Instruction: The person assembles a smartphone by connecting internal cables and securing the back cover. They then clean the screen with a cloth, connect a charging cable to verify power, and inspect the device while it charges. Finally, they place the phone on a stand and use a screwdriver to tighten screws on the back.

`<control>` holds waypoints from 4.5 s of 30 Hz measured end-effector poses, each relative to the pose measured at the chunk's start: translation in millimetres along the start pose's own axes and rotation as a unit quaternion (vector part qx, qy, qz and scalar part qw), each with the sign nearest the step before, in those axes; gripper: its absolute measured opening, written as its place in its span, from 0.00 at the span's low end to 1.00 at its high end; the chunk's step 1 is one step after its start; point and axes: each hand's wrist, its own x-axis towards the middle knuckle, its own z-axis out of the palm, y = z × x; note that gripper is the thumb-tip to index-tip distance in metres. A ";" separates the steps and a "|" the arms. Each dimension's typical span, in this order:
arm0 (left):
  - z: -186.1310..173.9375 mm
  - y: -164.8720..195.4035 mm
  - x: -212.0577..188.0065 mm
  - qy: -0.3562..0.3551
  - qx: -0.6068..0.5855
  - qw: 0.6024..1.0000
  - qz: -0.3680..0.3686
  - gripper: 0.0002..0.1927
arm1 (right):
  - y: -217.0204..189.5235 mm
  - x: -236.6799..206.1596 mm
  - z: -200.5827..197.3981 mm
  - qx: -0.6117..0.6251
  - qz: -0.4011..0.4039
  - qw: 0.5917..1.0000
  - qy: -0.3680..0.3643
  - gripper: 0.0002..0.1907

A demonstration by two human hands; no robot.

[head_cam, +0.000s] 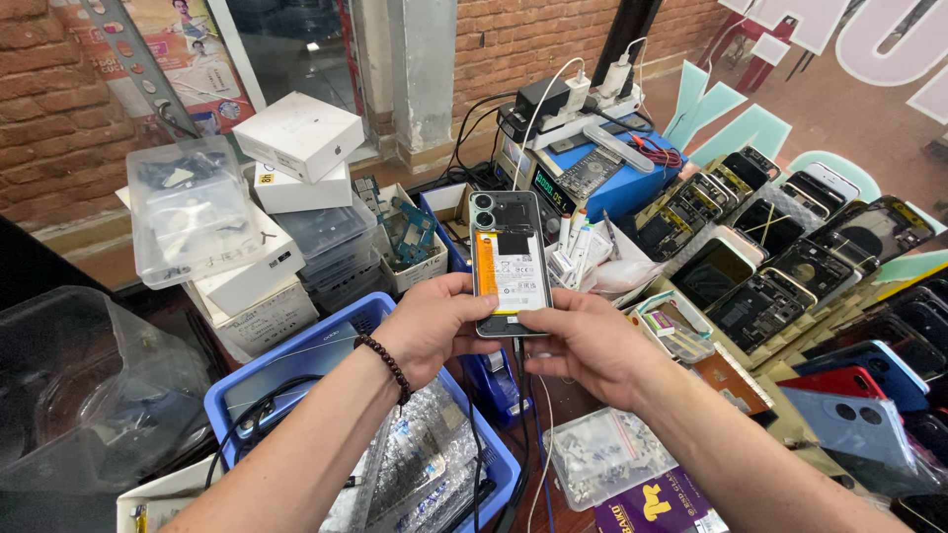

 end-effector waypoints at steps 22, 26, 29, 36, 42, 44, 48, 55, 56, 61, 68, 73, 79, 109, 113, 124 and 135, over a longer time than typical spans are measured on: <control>0.0 7.6 -7.5 -0.034 -0.014 0.999 0.004 0.23 | 1.5 3.2 -1.0 0.032 -0.050 0.998 -0.032 0.15; 9.0 3.6 -11.0 -0.012 0.038 0.999 0.034 0.24 | -3.7 1.4 12.6 0.045 -0.059 0.997 -0.006 0.19; 21.8 -6.1 -15.1 -0.001 0.115 0.991 0.069 0.24 | -4.7 -0.2 19.1 -0.036 -0.050 0.997 0.036 0.20; 19.4 -11.8 -19.8 -0.076 0.074 0.993 0.058 0.25 | 0.9 -1.3 14.7 0.005 -0.074 0.997 0.002 0.16; -1.0 10.8 -19.0 -0.005 -0.041 0.999 0.033 0.32 | 0.2 -5.1 9.6 0.027 -0.100 0.984 -0.145 0.25; -1.5 13.3 -21.1 -0.032 -0.067 0.997 0.021 0.30 | 0.8 -5.6 16.1 0.007 -0.089 0.988 -0.129 0.32; -1.9 13.3 -23.3 -0.070 -0.075 0.994 0.037 0.25 | -0.4 -8.1 30.5 -0.006 -0.078 0.989 -0.126 0.37; -8.3 17.9 -16.8 0.108 -0.132 0.984 0.048 0.20 | -2.5 -3.4 32.9 -0.120 -0.099 0.987 -0.034 0.30; -10.1 19.1 -16.6 0.121 -0.128 0.983 0.050 0.21 | -1.1 -2.1 30.7 -0.157 -0.128 0.979 -0.018 0.28; -11.6 20.9 -12.9 0.164 -0.143 0.974 0.065 0.23 | 6.6 2.3 19.1 -0.205 -0.188 0.960 0.036 0.18; 0.9 18.8 -6.3 0.219 -0.094 0.970 0.051 0.25 | 6.9 -2.9 17.0 -0.221 -0.282 0.934 0.002 0.21; 14.2 16.5 -8.5 0.177 -0.049 0.979 0.090 0.25 | 3.8 -7.6 20.8 -0.299 -0.310 0.901 0.056 0.18; 12.7 20.7 -11.8 0.172 -0.048 0.982 0.063 0.29 | 2.8 -10.5 16.7 -0.234 -0.254 0.934 0.090 0.14; 32.5 24.5 -24.1 0.113 -0.007 0.990 0.082 0.23 | 19.4 -13.6 15.7 -0.086 -0.172 0.978 -0.076 0.28; 33.0 22.7 -22.4 0.095 -0.019 0.991 0.088 0.23 | 17.2 -16.3 15.2 -0.090 -0.125 0.985 -0.073 0.27; 42.6 22.8 -23.5 0.097 0.025 0.992 0.070 0.36 | 12.5 -25.0 12.6 -0.031 -0.096 0.989 -0.109 0.29; 64.8 31.2 -19.2 0.060 0.033 0.998 0.001 0.32 | 15.4 -38.3 -11.6 -0.050 -0.096 0.991 -0.081 0.33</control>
